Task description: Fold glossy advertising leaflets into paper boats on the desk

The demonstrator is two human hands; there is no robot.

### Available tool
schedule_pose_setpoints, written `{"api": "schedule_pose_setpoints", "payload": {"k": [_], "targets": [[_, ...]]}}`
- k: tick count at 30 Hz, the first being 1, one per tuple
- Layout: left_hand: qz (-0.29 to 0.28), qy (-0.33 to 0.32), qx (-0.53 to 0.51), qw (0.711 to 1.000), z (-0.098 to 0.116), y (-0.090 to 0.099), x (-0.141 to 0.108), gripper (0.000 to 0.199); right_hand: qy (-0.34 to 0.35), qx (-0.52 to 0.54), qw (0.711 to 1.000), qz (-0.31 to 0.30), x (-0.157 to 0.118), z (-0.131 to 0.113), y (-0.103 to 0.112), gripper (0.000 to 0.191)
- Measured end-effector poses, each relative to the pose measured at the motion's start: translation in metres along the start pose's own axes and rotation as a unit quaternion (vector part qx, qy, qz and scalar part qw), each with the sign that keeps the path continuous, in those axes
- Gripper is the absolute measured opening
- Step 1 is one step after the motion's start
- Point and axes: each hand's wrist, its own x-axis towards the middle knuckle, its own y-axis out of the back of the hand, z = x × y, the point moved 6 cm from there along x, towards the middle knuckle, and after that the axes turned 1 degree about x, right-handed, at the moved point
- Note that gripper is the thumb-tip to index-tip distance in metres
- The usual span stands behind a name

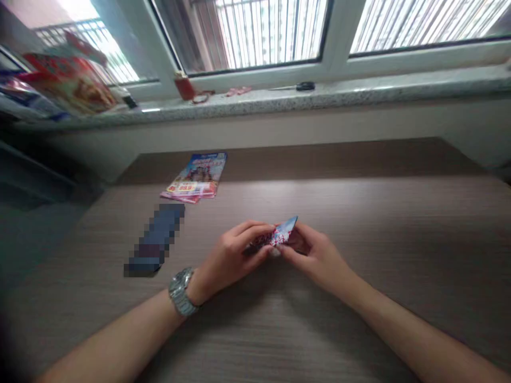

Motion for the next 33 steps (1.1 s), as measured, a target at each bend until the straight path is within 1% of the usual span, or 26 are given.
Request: {"api": "schedule_pose_setpoints", "payload": {"k": [7, 8, 12, 18, 23, 28, 33], "targets": [[0.017, -0.001, -0.006, 1.0, 0.004, 0.003, 0.002, 0.029, 0.016, -0.047, 0.999, 0.019, 0.0, -0.007, 0.004, 0.014], [0.018, -0.002, -0.005, 1.0, 0.005, 0.003, 0.003, 0.029, 0.014, -0.047, 0.999, 0.014, 0.0, -0.007, 0.003, 0.014], [0.024, -0.009, -0.003, 1.0, 0.007, 0.003, 0.003, 0.03, -0.004, -0.031, 0.999, -0.004, -0.002, -0.006, 0.001, 0.027], [0.017, -0.012, -0.01, 1.0, 0.007, 0.002, 0.002, 0.03, 0.01, -0.032, 0.999, 0.0, -0.002, -0.006, 0.001, 0.02], [0.015, -0.016, -0.008, 1.0, 0.006, 0.001, 0.002, 0.031, 0.008, -0.038, 0.999, 0.005, -0.002, -0.008, 0.0, 0.02], [0.018, -0.02, 0.011, 1.0, 0.008, -0.002, 0.001, 0.032, 0.017, -0.083, 0.996, 0.023, -0.003, -0.013, 0.0, 0.024], [0.027, -0.019, 0.01, 0.999, 0.009, -0.003, 0.002, 0.03, 0.023, -0.11, 0.993, 0.028, -0.003, -0.017, -0.002, 0.028]]}}
